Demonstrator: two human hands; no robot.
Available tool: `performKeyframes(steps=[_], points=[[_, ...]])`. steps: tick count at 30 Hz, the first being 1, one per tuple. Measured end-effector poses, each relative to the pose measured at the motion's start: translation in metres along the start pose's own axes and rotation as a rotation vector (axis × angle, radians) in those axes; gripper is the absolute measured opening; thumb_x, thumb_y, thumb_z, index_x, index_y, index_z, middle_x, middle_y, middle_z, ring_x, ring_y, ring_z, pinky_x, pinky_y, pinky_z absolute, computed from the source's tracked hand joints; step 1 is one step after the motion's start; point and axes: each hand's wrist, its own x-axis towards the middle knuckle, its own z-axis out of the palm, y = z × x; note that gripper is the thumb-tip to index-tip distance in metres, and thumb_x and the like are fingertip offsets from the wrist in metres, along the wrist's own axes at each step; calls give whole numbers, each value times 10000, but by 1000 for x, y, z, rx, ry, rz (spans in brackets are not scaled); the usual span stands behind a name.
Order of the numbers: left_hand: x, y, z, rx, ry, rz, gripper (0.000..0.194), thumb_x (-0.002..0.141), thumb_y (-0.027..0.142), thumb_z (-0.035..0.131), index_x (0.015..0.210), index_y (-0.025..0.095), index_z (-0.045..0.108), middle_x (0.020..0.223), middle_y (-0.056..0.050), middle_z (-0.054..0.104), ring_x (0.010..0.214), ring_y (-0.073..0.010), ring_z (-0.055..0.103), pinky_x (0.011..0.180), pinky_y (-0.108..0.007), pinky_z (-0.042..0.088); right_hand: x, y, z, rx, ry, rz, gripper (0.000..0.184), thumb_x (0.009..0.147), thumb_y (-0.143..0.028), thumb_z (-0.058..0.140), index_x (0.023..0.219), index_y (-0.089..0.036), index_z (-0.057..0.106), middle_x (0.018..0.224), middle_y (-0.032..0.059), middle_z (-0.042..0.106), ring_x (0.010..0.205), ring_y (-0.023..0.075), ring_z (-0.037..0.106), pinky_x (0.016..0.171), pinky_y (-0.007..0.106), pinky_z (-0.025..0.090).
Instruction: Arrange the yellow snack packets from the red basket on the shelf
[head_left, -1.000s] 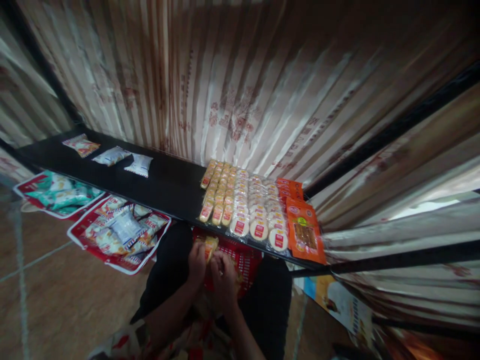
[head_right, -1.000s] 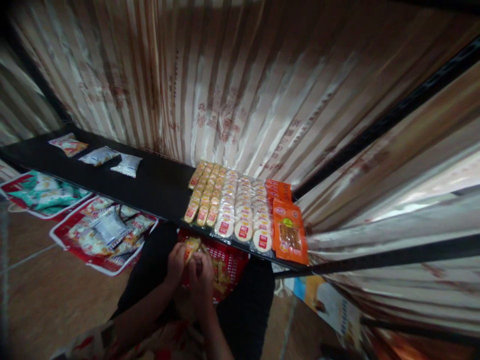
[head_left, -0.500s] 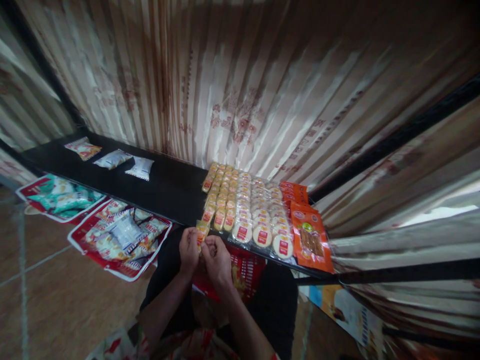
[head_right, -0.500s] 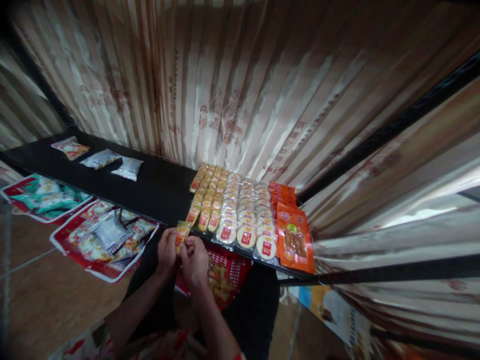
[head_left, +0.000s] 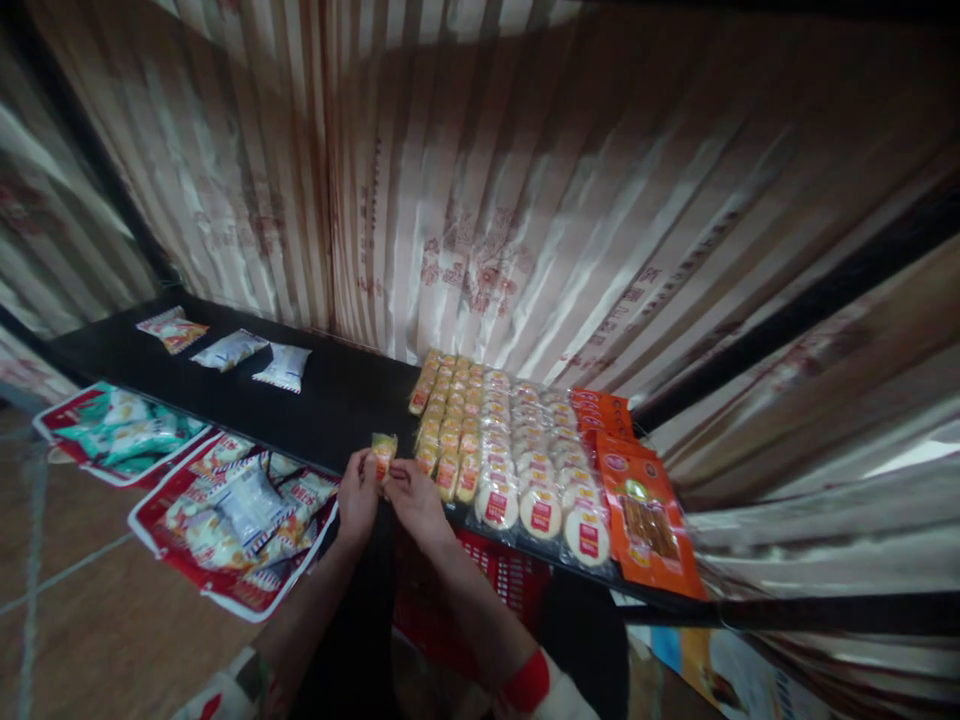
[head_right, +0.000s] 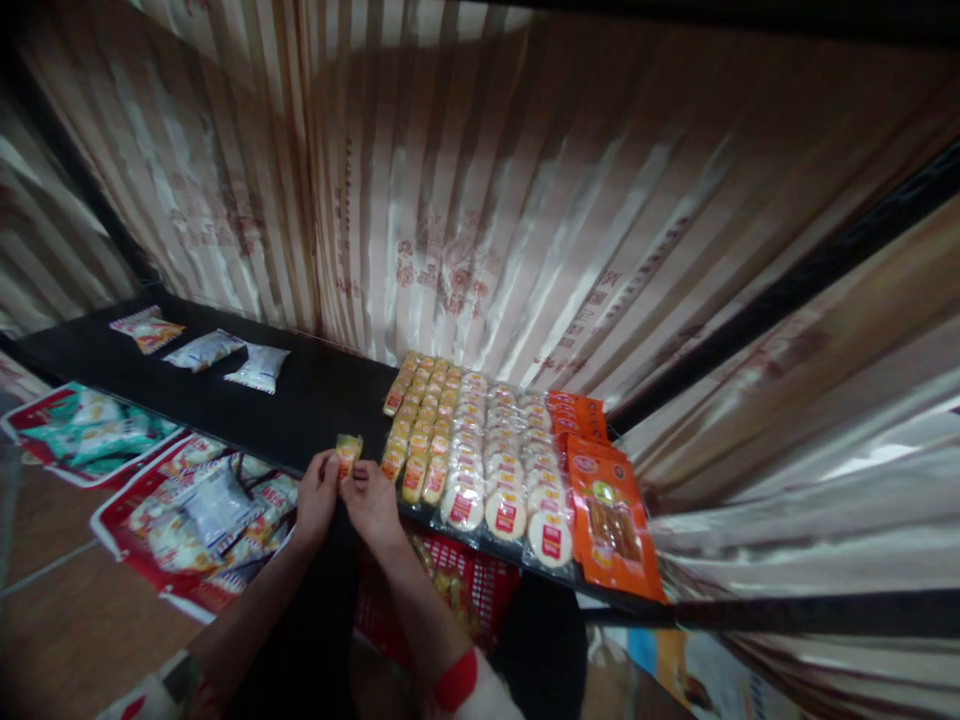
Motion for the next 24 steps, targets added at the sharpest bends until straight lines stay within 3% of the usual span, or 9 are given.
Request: performKeyframes(steps=[5, 11, 15, 21, 24], points=[[18, -1, 9, -29, 6, 29, 277, 832, 384, 433, 995, 188, 541, 960, -72, 664, 870, -187, 640, 798, -313, 492, 21, -14, 1, 61, -65, -1, 225, 767, -159, 532, 988, -194, 560, 1030, 63, 673, 927, 154, 662, 849, 301, 521], [39, 3, 21, -69, -25, 63, 249, 832, 343, 459, 1021, 197, 529, 972, -71, 667, 884, -170, 644, 794, -288, 486, 39, -24, 2, 74, -57, -10, 276, 774, -156, 519, 1047, -194, 532, 1081, 74, 660, 906, 154, 670, 824, 290, 524], [52, -2, 30, -93, -27, 54, 245, 816, 337, 483, 1012, 206, 551, 925, -55, 677, 828, -164, 652, 752, -276, 497, 50, -20, 7, 106, 3, -42, 225, 795, -216, 527, 1018, -205, 553, 973, 59, 692, 878, 169, 680, 762, 280, 540], [69, -15, 44, -138, -38, 34, 233, 770, 323, 534, 964, 204, 584, 858, -38, 688, 778, -160, 651, 717, -270, 509, 68, -7, 15, -9, 150, -122, 171, 837, -299, 502, 955, -231, 605, 741, 12, 686, 681, 162, 673, 636, 273, 538], [75, -14, 48, -135, -74, 19, 239, 767, 317, 519, 963, 200, 587, 847, -32, 685, 771, -154, 646, 715, -261, 506, 76, -5, 17, -30, 185, -107, 172, 839, -304, 498, 945, -223, 606, 732, 14, 676, 680, 160, 665, 645, 276, 534]])
